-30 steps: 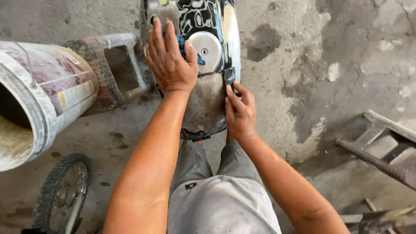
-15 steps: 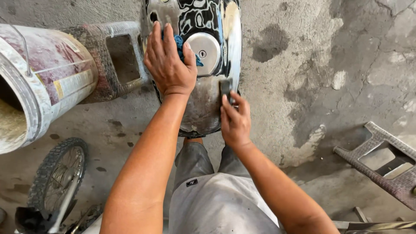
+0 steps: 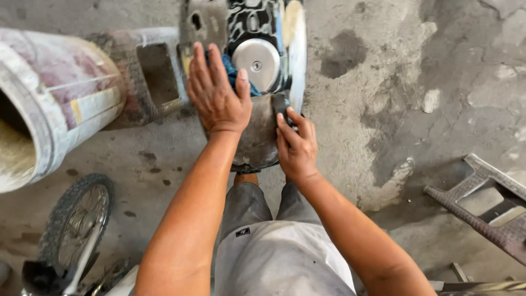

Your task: The person cleans a motorcycle fuel tank using a blue cloth and a small black rectangular block. They wipe the surface of the tank, occasionally dipping the cloth into a nearby bucket of water to rinse it before continuing to scrub the tank.

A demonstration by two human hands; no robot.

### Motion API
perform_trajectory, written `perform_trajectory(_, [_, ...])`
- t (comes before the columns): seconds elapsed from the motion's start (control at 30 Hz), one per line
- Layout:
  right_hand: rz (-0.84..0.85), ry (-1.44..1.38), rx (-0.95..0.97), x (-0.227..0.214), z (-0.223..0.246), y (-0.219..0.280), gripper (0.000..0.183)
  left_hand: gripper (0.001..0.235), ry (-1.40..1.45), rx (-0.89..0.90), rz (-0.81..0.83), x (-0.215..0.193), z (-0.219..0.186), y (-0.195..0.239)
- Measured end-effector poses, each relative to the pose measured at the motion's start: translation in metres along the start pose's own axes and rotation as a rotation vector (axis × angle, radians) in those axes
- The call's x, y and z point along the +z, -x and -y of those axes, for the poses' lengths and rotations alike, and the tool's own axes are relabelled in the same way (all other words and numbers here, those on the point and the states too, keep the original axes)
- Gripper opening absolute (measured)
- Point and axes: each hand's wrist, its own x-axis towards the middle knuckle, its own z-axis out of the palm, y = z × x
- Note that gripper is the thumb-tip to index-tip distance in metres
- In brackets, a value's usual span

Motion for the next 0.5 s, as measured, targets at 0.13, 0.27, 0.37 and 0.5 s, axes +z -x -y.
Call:
perform_trajectory(0.13, [-0.059, 0.005, -0.053, 0.022, -0.035, -0.063, 0.032, 0.065, -0.005, -0.006, -0.021, 0.003, -0.002, 0.002])
perform_trajectory(0.27, [-0.100, 0.046, 0.026, 0.022, -0.065, -0.110, 0.028, 0.063, 0.032, -0.009, -0.041, 0.004, -0.006, 0.008])
perform_trajectory(0.37, [-0.131, 0.005, -0.021, 0.013, -0.035, -0.068, 0.026, 0.062, 0.029, -0.005, -0.068, 0.005, -0.005, 0.002])
perform_trajectory(0.5, [-0.029, -0.001, -0.047, -0.003, -0.009, -0.014, 0.032, 0.062, 0.022, -0.007, -0.046, 0.003, -0.005, 0.007])
